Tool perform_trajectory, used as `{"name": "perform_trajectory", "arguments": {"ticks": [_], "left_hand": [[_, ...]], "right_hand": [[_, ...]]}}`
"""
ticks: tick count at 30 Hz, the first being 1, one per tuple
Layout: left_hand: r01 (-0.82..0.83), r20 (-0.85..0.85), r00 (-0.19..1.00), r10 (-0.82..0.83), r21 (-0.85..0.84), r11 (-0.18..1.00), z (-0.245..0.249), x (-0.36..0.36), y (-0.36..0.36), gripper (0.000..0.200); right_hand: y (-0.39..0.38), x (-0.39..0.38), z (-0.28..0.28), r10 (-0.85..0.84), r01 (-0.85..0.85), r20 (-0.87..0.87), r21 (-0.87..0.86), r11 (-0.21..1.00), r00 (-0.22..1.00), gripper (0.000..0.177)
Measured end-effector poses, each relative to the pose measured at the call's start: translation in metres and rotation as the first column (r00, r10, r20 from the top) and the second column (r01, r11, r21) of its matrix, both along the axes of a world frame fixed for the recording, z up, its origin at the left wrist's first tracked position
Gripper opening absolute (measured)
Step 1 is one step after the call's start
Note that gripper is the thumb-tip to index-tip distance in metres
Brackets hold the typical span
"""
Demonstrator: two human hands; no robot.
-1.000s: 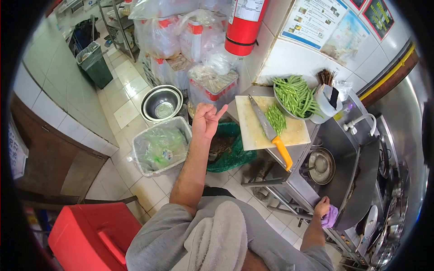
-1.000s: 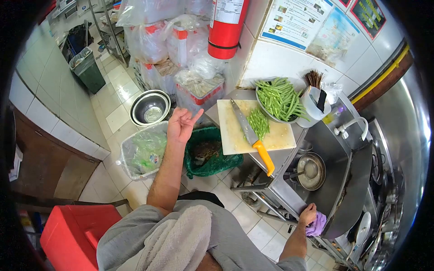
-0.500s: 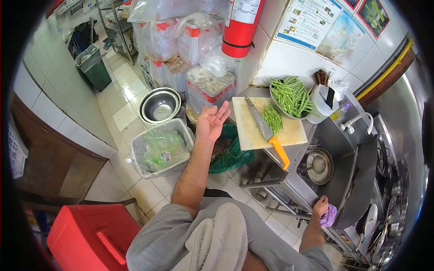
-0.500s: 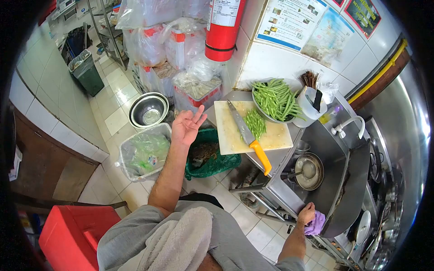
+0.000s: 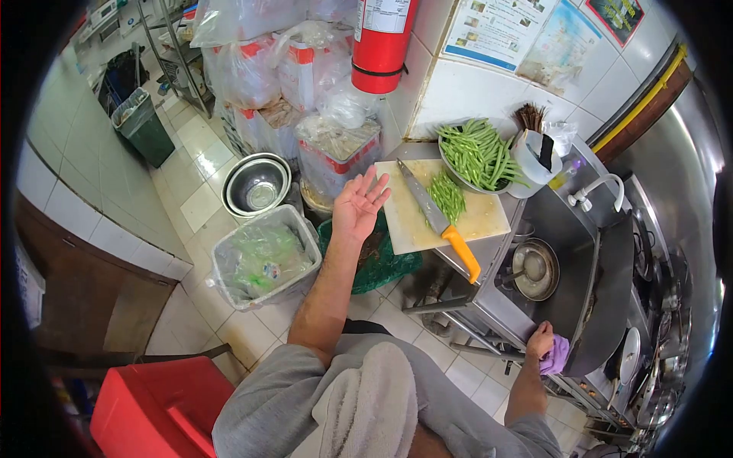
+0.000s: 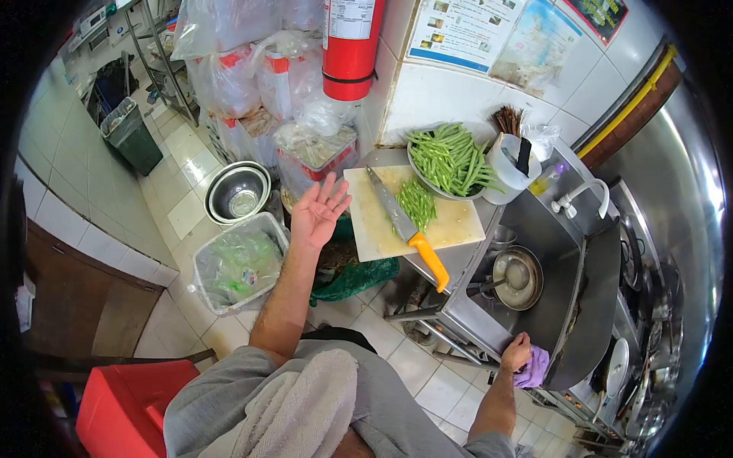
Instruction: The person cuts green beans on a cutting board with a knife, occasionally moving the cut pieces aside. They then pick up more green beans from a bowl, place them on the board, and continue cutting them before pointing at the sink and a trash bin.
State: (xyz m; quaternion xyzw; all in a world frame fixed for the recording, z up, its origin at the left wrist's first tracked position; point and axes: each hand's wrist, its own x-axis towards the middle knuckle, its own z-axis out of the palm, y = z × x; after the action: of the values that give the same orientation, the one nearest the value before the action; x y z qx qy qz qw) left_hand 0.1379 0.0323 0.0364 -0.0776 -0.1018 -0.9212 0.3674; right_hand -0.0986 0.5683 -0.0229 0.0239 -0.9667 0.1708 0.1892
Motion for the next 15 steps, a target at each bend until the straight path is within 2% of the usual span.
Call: {"name": "perform_trajectory", "arguments": {"ticks": [1,2,3,5,7,9,11,15], "left_hand": [[-0.049,0.129,0.991,0.045,0.033,0.998,0.021,0.003,0.009,0.017],[-0.103,0.257,0.963,0.085,0.058,0.993,0.032,0.005,0.014,0.027],[-0.102,0.259,0.962,0.083,0.058,0.993,0.031,0.005,0.015,0.027],[-0.078,0.257,0.964,0.07,0.022,0.997,0.028,0.004,0.014,0.043],[-0.072,0.256,0.965,0.066,0.014,0.997,0.027,0.004,0.013,0.041],[-0.067,0.254,0.965,0.063,0.008,0.998,0.027,0.005,0.014,0.039],[-0.043,0.266,0.963,0.03,0.042,0.998,0.028,0.007,0.014,0.014],[-0.045,0.317,0.948,0.008,0.111,0.993,0.024,0.01,0.016,0.018]], "right_hand": [[0.001,0.0,-0.001,-0.004,0.004,0.002,-0.001,1.0,1.0,0.03],[0.002,-0.002,-0.001,-0.005,0.005,0.006,0.0,1.0,1.0,0.03],[0.003,-0.003,-0.003,-0.007,0.007,0.011,0.001,1.0,1.0,0.03],[0.006,-0.006,-0.008,-0.002,0.002,0.008,0.001,1.0,1.0,0.03],[0.003,-0.003,-0.003,0.0,0.0,0.002,0.004,1.0,1.0,0.03],[-0.002,0.001,0.003,-0.045,0.046,0.073,-0.021,0.999,0.996,0.031],[0.001,-0.001,0.0,-0.035,0.036,0.059,-0.019,0.999,0.998,0.031],[0.005,-0.005,-0.007,-0.014,0.016,0.035,-0.041,0.999,0.999,0.032]]}}
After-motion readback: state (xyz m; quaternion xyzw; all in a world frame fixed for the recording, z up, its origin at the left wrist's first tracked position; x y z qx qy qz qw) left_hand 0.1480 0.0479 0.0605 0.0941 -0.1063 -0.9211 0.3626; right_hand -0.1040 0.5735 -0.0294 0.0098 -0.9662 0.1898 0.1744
